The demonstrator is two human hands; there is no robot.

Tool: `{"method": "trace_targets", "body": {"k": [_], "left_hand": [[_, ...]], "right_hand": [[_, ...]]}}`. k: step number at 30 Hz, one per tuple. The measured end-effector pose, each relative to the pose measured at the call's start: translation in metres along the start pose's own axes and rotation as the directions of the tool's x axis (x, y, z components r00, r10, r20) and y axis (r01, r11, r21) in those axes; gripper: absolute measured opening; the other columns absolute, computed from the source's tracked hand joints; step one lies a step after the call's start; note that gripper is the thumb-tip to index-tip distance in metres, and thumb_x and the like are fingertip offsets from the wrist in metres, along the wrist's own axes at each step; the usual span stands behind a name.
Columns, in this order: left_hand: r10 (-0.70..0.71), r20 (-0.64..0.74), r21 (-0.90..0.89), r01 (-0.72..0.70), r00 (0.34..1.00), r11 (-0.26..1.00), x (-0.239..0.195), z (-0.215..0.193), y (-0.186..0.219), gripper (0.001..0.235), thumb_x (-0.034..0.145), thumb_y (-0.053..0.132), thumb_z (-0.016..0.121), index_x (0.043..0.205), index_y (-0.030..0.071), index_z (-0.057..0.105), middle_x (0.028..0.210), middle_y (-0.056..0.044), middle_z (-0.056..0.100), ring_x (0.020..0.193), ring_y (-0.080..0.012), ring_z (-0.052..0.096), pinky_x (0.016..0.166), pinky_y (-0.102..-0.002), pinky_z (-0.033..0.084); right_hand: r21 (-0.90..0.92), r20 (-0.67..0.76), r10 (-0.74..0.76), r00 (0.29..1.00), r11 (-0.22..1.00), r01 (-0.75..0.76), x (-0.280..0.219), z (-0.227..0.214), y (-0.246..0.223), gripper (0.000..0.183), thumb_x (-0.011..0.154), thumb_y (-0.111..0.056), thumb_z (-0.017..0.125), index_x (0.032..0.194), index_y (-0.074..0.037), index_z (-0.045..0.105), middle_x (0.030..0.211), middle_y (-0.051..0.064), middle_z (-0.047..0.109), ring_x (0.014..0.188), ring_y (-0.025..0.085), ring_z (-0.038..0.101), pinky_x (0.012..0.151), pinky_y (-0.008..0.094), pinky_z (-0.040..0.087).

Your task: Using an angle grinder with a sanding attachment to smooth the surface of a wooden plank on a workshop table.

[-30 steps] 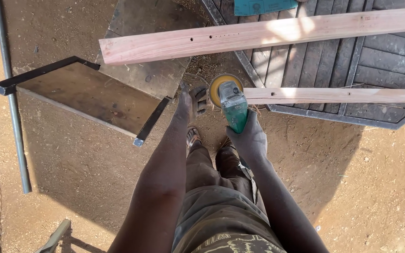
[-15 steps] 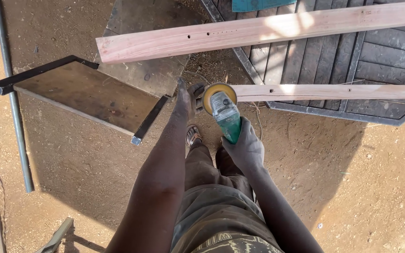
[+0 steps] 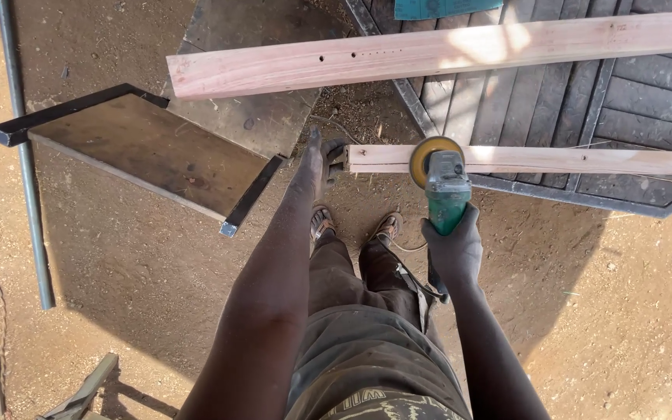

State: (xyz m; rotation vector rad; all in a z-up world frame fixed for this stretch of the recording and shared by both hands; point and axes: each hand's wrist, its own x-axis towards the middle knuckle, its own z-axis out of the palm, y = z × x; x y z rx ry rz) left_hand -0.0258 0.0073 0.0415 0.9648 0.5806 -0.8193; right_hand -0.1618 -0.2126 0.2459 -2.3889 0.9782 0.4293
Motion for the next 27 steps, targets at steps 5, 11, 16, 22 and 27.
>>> {"method": "trace_targets", "body": {"k": [5, 11, 16, 22, 27], "left_hand": [[0.211, -0.117, 0.428, -0.142, 0.971, 0.893, 0.104, -0.027, -0.045, 0.077, 0.085, 0.091, 0.060, 0.122, 0.023, 0.065, 0.122, -0.009, 0.062, 0.104, -0.0334, 0.062, 0.083, -0.045, 0.033], [0.384, -0.209, 0.418, -0.272, 0.899, 0.867, 0.078, -0.014, -0.044, 0.062, 0.088, 0.077, 0.070, 0.093, 0.015, 0.070, 0.077, -0.001, 0.055, 0.075, -0.0169, 0.055, 0.070, -0.031, 0.036], [0.431, -0.168, 0.598, -0.256, 0.886, 0.759, 0.022, -0.001, -0.026, 0.085, 0.103, 0.073, 0.032, 0.139, 0.000, 0.057, 0.123, -0.033, 0.067, 0.122, -0.0494, 0.063, 0.104, -0.058, 0.048], [0.190, -0.292, 0.424, -0.051, 0.937, 0.904, 0.007, 0.021, -0.002, 0.087, 0.090, 0.094, 0.021, 0.128, 0.034, 0.071, 0.132, 0.003, 0.071, 0.097, -0.0291, 0.070, 0.076, -0.042, 0.042], [0.479, -0.230, 0.475, -0.332, 0.847, 0.815, 0.014, 0.037, -0.013, 0.054, 0.082, 0.062, 0.089, 0.108, 0.017, 0.073, 0.086, 0.004, 0.061, 0.084, -0.0091, 0.055, 0.076, -0.025, 0.040]], "right_hand": [[0.037, -0.106, 0.133, 0.985, 0.991, -0.129, 0.033, -0.014, 0.067, 0.075, 0.080, -0.053, 0.080, 0.136, -0.023, 0.039, 0.119, 0.021, 0.065, 0.114, 0.050, 0.063, 0.095, 0.063, 0.049], [0.145, -0.157, 0.154, 0.975, 0.981, -0.131, 0.033, -0.013, 0.069, 0.072, 0.084, -0.051, 0.079, 0.133, -0.019, 0.037, 0.117, 0.024, 0.063, 0.113, 0.053, 0.062, 0.093, 0.066, 0.049], [0.098, -0.049, 0.035, 0.998, 0.995, -0.030, 0.008, -0.006, 0.002, 0.069, 0.081, -0.040, 0.079, 0.133, -0.017, 0.039, 0.114, 0.025, 0.067, 0.110, 0.053, 0.065, 0.094, 0.068, 0.051], [-0.023, 0.081, -0.233, 0.969, 0.972, 0.236, 0.012, -0.011, -0.014, 0.069, 0.083, -0.036, 0.075, 0.138, -0.013, 0.041, 0.116, 0.025, 0.065, 0.106, 0.055, 0.066, 0.089, 0.067, 0.054], [-0.039, 0.014, -0.022, 1.000, 0.999, 0.023, 0.048, -0.033, 0.035, 0.069, 0.082, -0.046, 0.073, 0.136, -0.018, 0.040, 0.116, 0.023, 0.066, 0.109, 0.053, 0.065, 0.095, 0.064, 0.051]]}}
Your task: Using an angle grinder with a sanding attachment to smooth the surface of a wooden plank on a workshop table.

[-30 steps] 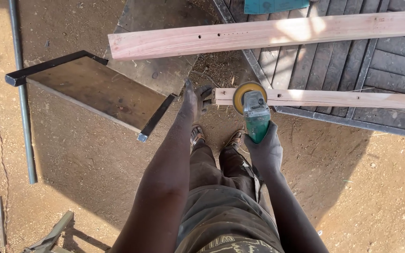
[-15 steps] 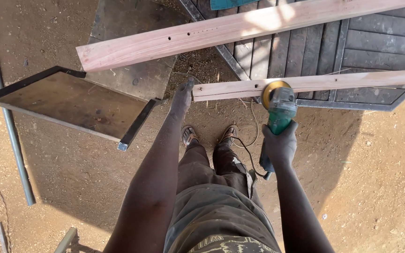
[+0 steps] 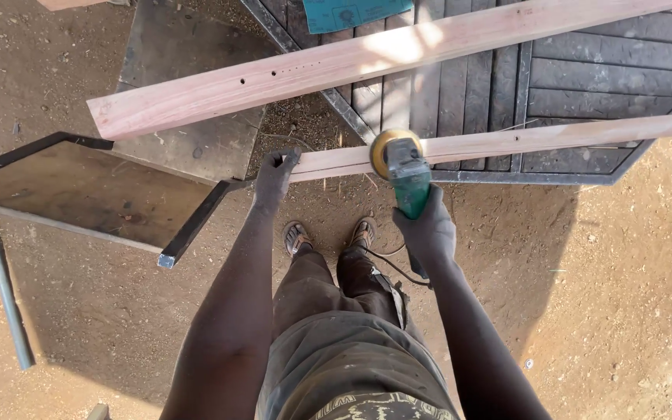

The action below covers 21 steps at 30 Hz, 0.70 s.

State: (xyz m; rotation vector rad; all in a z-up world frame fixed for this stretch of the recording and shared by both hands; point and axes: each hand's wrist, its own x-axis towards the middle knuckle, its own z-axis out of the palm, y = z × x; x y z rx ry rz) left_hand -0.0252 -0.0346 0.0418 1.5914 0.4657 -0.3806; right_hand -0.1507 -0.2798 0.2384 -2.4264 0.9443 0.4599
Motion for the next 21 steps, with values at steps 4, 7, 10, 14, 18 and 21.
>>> {"method": "trace_targets", "body": {"k": [4, 7, 10, 14, 18, 21], "left_hand": [[-0.059, -0.062, -0.018, 0.058, 0.996, 0.998, 0.015, 0.000, -0.023, 0.060, 0.080, 0.065, 0.091, 0.112, 0.019, 0.070, 0.089, 0.004, 0.063, 0.088, -0.0091, 0.055, 0.082, -0.026, 0.042], [-0.011, 0.024, 0.060, 0.009, 1.000, 0.998, 0.010, -0.002, -0.008, 0.060, 0.090, 0.066, 0.082, 0.116, 0.014, 0.066, 0.094, -0.002, 0.063, 0.095, -0.0140, 0.056, 0.086, -0.030, 0.045], [-0.008, 0.030, 0.090, 0.005, 1.000, 0.996, 0.006, -0.009, 0.011, 0.061, 0.090, 0.067, 0.082, 0.118, 0.016, 0.066, 0.099, -0.004, 0.063, 0.098, -0.0164, 0.056, 0.088, -0.031, 0.043], [-0.071, 0.060, 0.339, 0.047, 0.996, 0.940, 0.009, -0.008, 0.012, 0.069, 0.093, 0.080, 0.072, 0.129, 0.021, 0.067, 0.113, -0.010, 0.069, 0.111, -0.0217, 0.062, 0.096, -0.037, 0.047], [-0.173, -0.010, 0.359, 0.165, 0.985, 0.918, 0.008, -0.011, -0.007, 0.080, 0.096, 0.081, 0.067, 0.140, 0.015, 0.057, 0.123, -0.015, 0.064, 0.106, -0.0316, 0.064, 0.076, -0.049, 0.062], [-0.220, -0.017, 0.312, 0.215, 0.975, 0.926, -0.014, -0.003, 0.013, 0.080, 0.097, 0.078, 0.067, 0.143, 0.014, 0.054, 0.129, -0.017, 0.059, 0.112, -0.0330, 0.060, 0.083, -0.056, 0.059]], "right_hand": [[0.011, -0.049, 0.070, 0.996, 0.998, -0.069, 0.023, -0.025, 0.044, 0.071, 0.079, -0.052, 0.074, 0.134, -0.024, 0.040, 0.115, 0.021, 0.067, 0.110, 0.049, 0.066, 0.096, 0.062, 0.051], [0.105, -0.087, 0.106, 0.991, 0.990, -0.097, 0.044, -0.046, 0.083, 0.069, 0.083, -0.048, 0.076, 0.133, -0.020, 0.038, 0.117, 0.023, 0.065, 0.112, 0.052, 0.064, 0.095, 0.064, 0.049], [0.154, -0.130, 0.164, 0.978, 0.978, -0.143, 0.073, -0.063, 0.129, 0.073, 0.083, -0.051, 0.078, 0.134, -0.020, 0.036, 0.118, 0.023, 0.063, 0.113, 0.052, 0.062, 0.095, 0.066, 0.048], [0.253, -0.219, 0.217, 0.951, 0.954, -0.160, 0.115, -0.083, 0.194, 0.073, 0.085, -0.051, 0.081, 0.133, -0.019, 0.035, 0.114, 0.022, 0.060, 0.111, 0.053, 0.062, 0.090, 0.068, 0.047], [0.268, -0.249, 0.226, 0.942, 0.950, -0.157, 0.108, -0.102, 0.186, 0.070, 0.087, -0.046, 0.078, 0.132, -0.016, 0.033, 0.114, 0.025, 0.059, 0.112, 0.053, 0.061, 0.093, 0.068, 0.046], [0.226, -0.177, 0.214, 0.961, 0.959, -0.172, 0.087, -0.091, 0.164, 0.071, 0.083, -0.047, 0.076, 0.131, -0.017, 0.034, 0.117, 0.024, 0.062, 0.114, 0.052, 0.062, 0.096, 0.066, 0.047]]}}
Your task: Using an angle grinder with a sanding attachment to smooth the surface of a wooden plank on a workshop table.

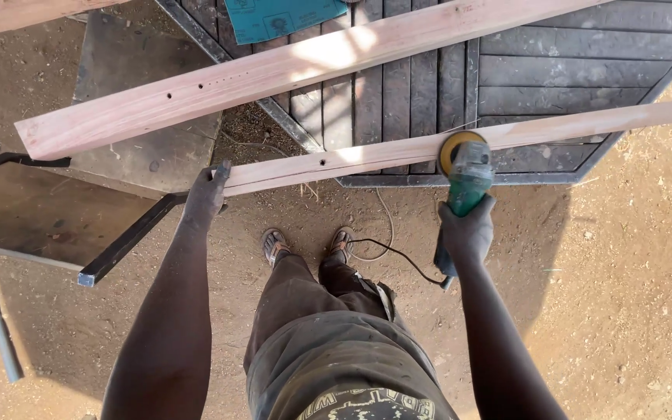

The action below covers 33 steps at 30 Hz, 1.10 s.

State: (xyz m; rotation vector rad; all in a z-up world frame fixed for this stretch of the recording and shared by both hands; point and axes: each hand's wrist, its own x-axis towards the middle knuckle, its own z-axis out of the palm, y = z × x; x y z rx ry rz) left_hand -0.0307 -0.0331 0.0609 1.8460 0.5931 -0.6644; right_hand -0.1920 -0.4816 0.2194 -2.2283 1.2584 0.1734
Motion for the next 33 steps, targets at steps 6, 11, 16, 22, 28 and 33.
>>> {"method": "trace_targets", "body": {"k": [6, 11, 16, 22, 28, 33], "left_hand": [[-0.018, -0.037, -0.031, 0.017, 0.999, 0.999, -0.026, 0.007, 0.013, 0.077, 0.100, 0.074, 0.062, 0.146, 0.012, 0.051, 0.137, -0.021, 0.056, 0.125, -0.0392, 0.056, 0.090, -0.062, 0.056], [-0.028, -0.031, -0.031, 0.027, 0.999, 0.999, -0.037, 0.008, 0.025, 0.080, 0.100, 0.073, 0.060, 0.149, 0.011, 0.047, 0.145, -0.025, 0.051, 0.133, -0.0442, 0.049, 0.093, -0.065, 0.053], [-0.023, -0.025, -0.112, 0.020, 0.999, 0.994, -0.049, 0.010, 0.028, 0.079, 0.103, 0.069, 0.057, 0.152, 0.009, 0.042, 0.151, -0.028, 0.042, 0.141, -0.0473, 0.040, 0.101, -0.071, 0.045], [-0.024, -0.035, -0.154, 0.018, 0.999, 0.988, -0.035, 0.014, 0.011, 0.075, 0.103, 0.068, 0.062, 0.151, 0.014, 0.044, 0.151, -0.026, 0.042, 0.139, -0.0474, 0.040, 0.097, -0.072, 0.048], [-0.031, -0.040, -0.208, 0.022, 0.999, 0.978, -0.044, 0.021, 0.003, 0.075, 0.101, 0.068, 0.063, 0.150, 0.015, 0.044, 0.152, -0.028, 0.042, 0.139, -0.0507, 0.042, 0.093, -0.072, 0.051], [-0.029, -0.070, -0.208, 0.014, 0.997, 0.978, -0.050, 0.023, -0.002, 0.072, 0.102, 0.067, 0.061, 0.148, 0.014, 0.047, 0.146, -0.027, 0.048, 0.134, -0.0462, 0.048, 0.094, -0.068, 0.052]], "right_hand": [[-0.105, 0.274, -0.256, 0.927, 0.950, 0.293, -0.077, 0.032, -0.035, 0.070, 0.080, -0.038, 0.075, 0.137, -0.014, 0.041, 0.115, 0.026, 0.066, 0.106, 0.054, 0.066, 0.093, 0.068, 0.053], [-0.148, 0.346, -0.349, 0.871, 0.896, 0.418, -0.076, 0.037, -0.025, 0.072, 0.078, -0.043, 0.074, 0.139, -0.020, 0.043, 0.118, 0.018, 0.065, 0.103, 0.051, 0.068, 0.090, 0.062, 0.056], [-0.103, 0.242, -0.169, 0.955, 0.975, 0.199, -0.036, 0.007, -0.009, 0.074, 0.080, -0.046, 0.074, 0.139, -0.017, 0.040, 0.116, 0.024, 0.066, 0.109, 0.053, 0.065, 0.096, 0.066, 0.051], [-0.029, 0.065, -0.035, 0.997, 0.999, 0.037, 0.031, -0.024, 0.029, 0.072, 0.080, -0.052, 0.077, 0.133, -0.021, 0.039, 0.116, 0.022, 0.064, 0.114, 0.050, 0.063, 0.096, 0.064, 0.048], [0.006, 0.007, -0.004, 1.000, 1.000, 0.004, 0.025, -0.019, 0.006, 0.072, 0.082, -0.054, 0.078, 0.130, -0.020, 0.037, 0.114, 0.024, 0.062, 0.113, 0.053, 0.061, 0.095, 0.065, 0.047], [-0.078, 0.253, -0.202, 0.946, 0.971, 0.228, -0.051, 0.011, -0.050, 0.064, 0.081, -0.037, 0.073, 0.132, -0.015, 0.040, 0.116, 0.027, 0.066, 0.111, 0.054, 0.065, 0.096, 0.065, 0.051]]}}
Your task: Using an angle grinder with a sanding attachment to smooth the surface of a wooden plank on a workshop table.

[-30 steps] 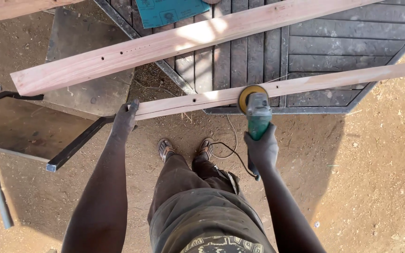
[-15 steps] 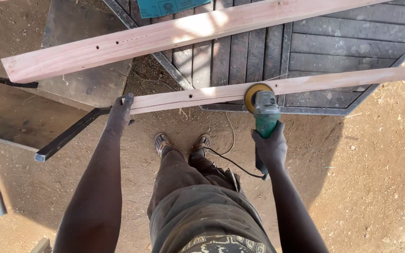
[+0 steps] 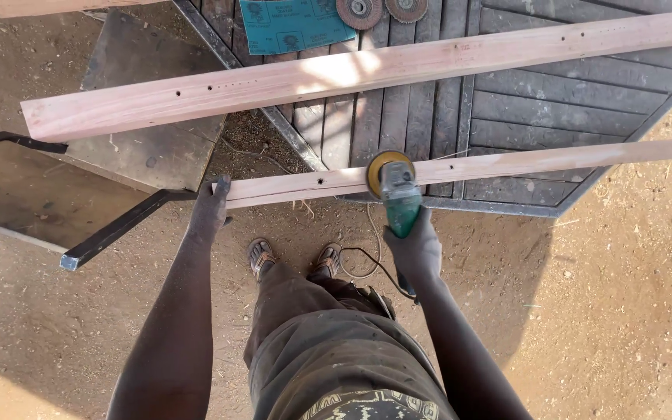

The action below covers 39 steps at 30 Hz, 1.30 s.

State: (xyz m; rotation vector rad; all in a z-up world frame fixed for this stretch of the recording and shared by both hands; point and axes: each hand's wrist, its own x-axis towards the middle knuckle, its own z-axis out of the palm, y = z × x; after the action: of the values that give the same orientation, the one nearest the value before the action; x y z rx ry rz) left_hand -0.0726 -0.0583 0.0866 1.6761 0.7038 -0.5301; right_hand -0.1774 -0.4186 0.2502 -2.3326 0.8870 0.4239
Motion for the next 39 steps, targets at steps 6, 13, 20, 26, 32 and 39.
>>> {"method": "trace_targets", "body": {"k": [6, 13, 20, 26, 32, 39], "left_hand": [[0.043, 0.008, 0.070, -0.044, 0.999, 0.997, 0.031, 0.001, -0.027, 0.073, 0.100, 0.073, 0.058, 0.143, 0.015, 0.052, 0.136, -0.024, 0.057, 0.125, -0.0442, 0.057, 0.084, -0.062, 0.057], [0.093, 0.019, 0.055, -0.094, 0.995, 0.994, 0.073, -0.002, -0.066, 0.060, 0.100, 0.068, 0.059, 0.130, 0.016, 0.061, 0.117, -0.020, 0.063, 0.099, -0.0352, 0.065, 0.069, -0.050, 0.061], [0.177, 0.089, 0.149, -0.189, 0.980, 0.971, 0.063, -0.007, -0.056, 0.061, 0.101, 0.067, 0.060, 0.125, 0.011, 0.063, 0.115, -0.027, 0.067, 0.109, -0.0457, 0.065, 0.086, -0.060, 0.054], [0.124, 0.130, 0.124, -0.140, 0.984, 0.982, 0.050, -0.025, -0.053, 0.078, 0.102, 0.076, 0.032, 0.141, 0.011, 0.050, 0.132, -0.029, 0.061, 0.125, -0.0486, 0.058, 0.103, -0.066, 0.048], [-0.099, 0.226, -0.263, 0.159, 0.969, 0.952, 0.039, -0.048, -0.037, 0.095, 0.097, 0.083, 0.011, 0.149, 0.017, 0.055, 0.156, -0.009, 0.051, 0.139, -0.0497, 0.046, 0.113, -0.068, 0.038], [-0.120, 0.370, -0.315, 0.246, 0.921, 0.916, -0.005, -0.062, 0.019, 0.119, 0.080, 0.096, 0.006, 0.155, 0.014, 0.046, 0.166, -0.013, 0.036, 0.145, -0.0572, 0.034, 0.117, -0.070, 0.030]], "right_hand": [[-0.237, 0.122, -0.231, 0.965, 0.937, 0.255, -0.005, 0.038, -0.006, 0.070, 0.076, -0.045, 0.073, 0.134, -0.024, 0.041, 0.120, 0.012, 0.065, 0.104, 0.047, 0.069, 0.092, 0.060, 0.056], [-0.095, -0.048, 0.043, 0.998, 0.994, -0.048, 0.016, -0.011, 0.027, 0.071, 0.082, -0.051, 0.072, 0.135, -0.018, 0.039, 0.121, 0.024, 0.065, 0.118, 0.049, 0.062, 0.103, 0.062, 0.048], [0.209, -0.284, 0.294, 0.913, 0.948, -0.240, 0.060, -0.027, 0.096, 0.078, 0.076, -0.054, 0.085, 0.129, -0.021, 0.038, 0.116, 0.019, 0.061, 0.118, 0.045, 0.060, 0.100, 0.060, 0.043], [0.091, -0.177, 0.139, 0.974, 0.988, -0.125, -0.004, 0.021, -0.011, 0.070, 0.080, -0.048, 0.076, 0.130, -0.017, 0.038, 0.118, 0.026, 0.063, 0.118, 0.052, 0.060, 0.099, 0.065, 0.046], [-0.070, 0.030, -0.125, 0.992, 0.989, 0.127, -0.051, 0.087, -0.091, 0.067, 0.080, -0.041, 0.073, 0.133, -0.014, 0.041, 0.117, 0.027, 0.066, 0.113, 0.053, 0.064, 0.098, 0.066, 0.050], [-0.040, -0.046, 0.038, 0.998, 0.998, -0.040, -0.057, 0.075, -0.079, 0.068, 0.081, -0.049, 0.073, 0.133, -0.020, 0.040, 0.120, 0.023, 0.066, 0.115, 0.050, 0.063, 0.100, 0.063, 0.049]]}}
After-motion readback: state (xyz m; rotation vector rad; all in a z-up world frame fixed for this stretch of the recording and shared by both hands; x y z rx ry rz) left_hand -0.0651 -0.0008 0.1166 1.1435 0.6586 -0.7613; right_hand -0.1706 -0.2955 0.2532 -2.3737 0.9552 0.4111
